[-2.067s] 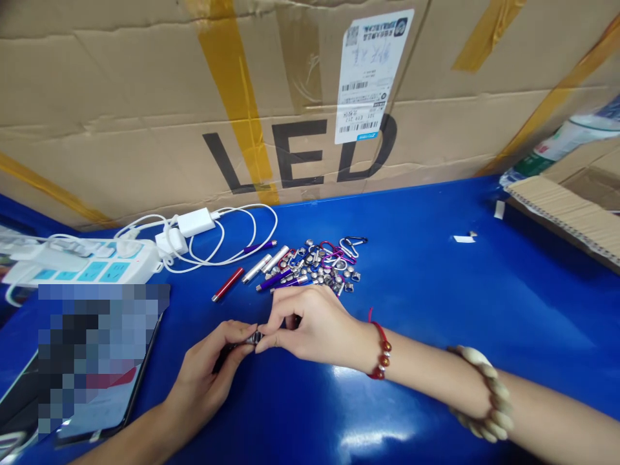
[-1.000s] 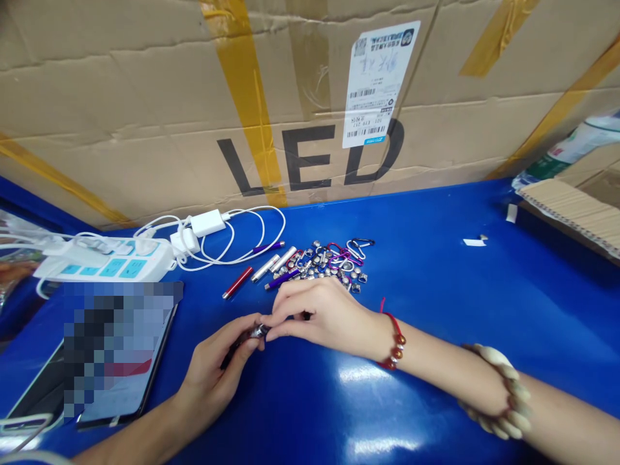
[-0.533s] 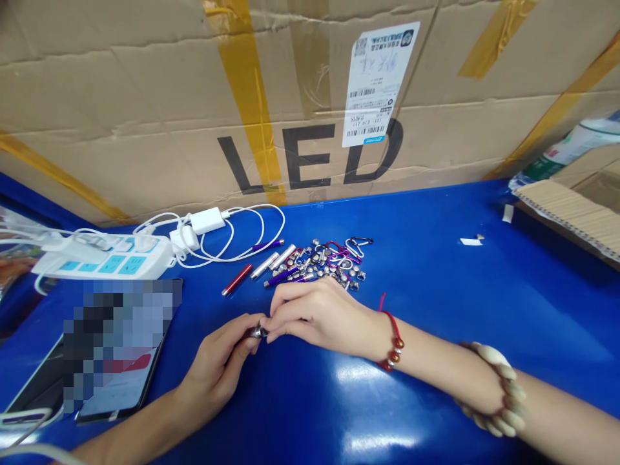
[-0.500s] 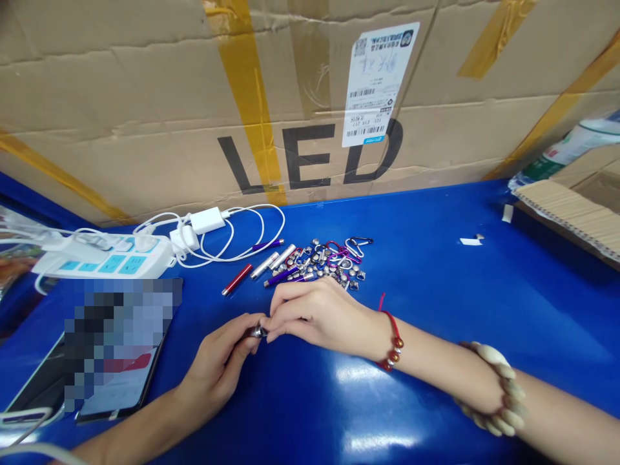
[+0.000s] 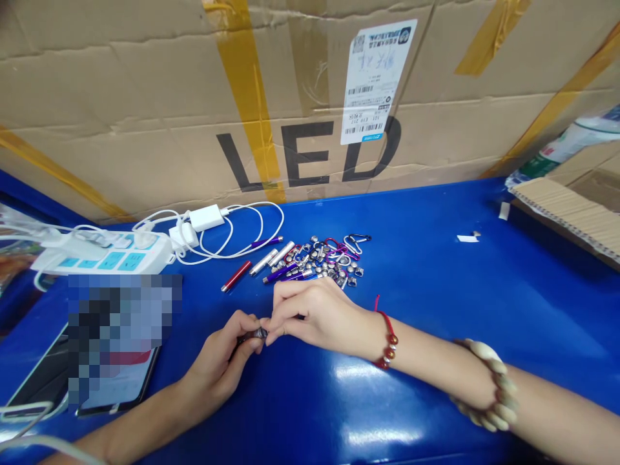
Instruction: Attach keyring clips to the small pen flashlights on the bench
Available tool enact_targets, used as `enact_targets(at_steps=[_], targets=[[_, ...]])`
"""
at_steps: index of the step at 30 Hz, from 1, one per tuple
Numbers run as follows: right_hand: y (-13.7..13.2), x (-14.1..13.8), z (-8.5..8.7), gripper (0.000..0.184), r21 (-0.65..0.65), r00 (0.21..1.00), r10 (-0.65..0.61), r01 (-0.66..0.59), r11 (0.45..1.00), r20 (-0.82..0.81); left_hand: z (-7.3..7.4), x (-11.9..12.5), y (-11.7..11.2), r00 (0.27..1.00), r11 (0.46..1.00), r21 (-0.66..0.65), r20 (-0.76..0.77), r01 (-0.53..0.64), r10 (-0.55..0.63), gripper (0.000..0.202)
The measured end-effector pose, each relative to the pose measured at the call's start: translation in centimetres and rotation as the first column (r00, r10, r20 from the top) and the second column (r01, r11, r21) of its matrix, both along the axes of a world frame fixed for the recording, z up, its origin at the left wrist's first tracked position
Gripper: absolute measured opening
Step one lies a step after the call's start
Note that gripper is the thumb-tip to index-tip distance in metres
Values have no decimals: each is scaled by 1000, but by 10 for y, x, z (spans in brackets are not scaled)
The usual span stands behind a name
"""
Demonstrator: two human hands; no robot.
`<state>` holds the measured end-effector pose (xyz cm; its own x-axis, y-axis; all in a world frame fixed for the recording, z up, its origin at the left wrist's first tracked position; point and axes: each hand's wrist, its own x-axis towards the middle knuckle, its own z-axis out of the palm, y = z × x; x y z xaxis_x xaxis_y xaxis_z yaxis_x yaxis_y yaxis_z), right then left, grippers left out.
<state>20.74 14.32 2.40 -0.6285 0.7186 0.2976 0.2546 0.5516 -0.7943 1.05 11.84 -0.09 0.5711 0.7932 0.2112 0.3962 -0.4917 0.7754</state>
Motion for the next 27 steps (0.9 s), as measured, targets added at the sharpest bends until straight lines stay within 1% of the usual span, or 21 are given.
enact_targets(at_steps=[5,9,12,15,17,19,21,24,27], targets=[[-1,-3,-1,14,5,999,-47,47,999,14,1,2,2,999,999,30,35,-14,13,13],[-4,-8,-5,20,-22,989,-142,141,990,-33,-1,1,3,998,996,84,51,-44,39,12],[-6,-12,-7,27,-70,976,-204,199,977,-72,-2,1,2,995,991,117,72,-71,63,11],[-7,-16,-6,31,-170,966,-248,234,957,-68,-3,1,2,992,982,158,96,-102,87,10],[-6,-17,-5,32,-238,964,-255,232,943,-71,-3,1,2,988,976,181,114,-122,102,10],[-5,-17,-4,32,-278,966,-250,221,935,-71,-2,2,3,986,972,192,124,-137,115,10],[-4,-16,-4,31,-299,968,-245,219,929,-52,-1,2,3,984,970,186,120,-154,134,10],[-2,-15,-4,30,-331,971,-237,219,918,-14,0,2,2,981,973,141,93,-185,173,5],[0,-13,-3,28,-313,977,-212,207,927,17,0,2,1,978,973,109,78,-203,195,5]])
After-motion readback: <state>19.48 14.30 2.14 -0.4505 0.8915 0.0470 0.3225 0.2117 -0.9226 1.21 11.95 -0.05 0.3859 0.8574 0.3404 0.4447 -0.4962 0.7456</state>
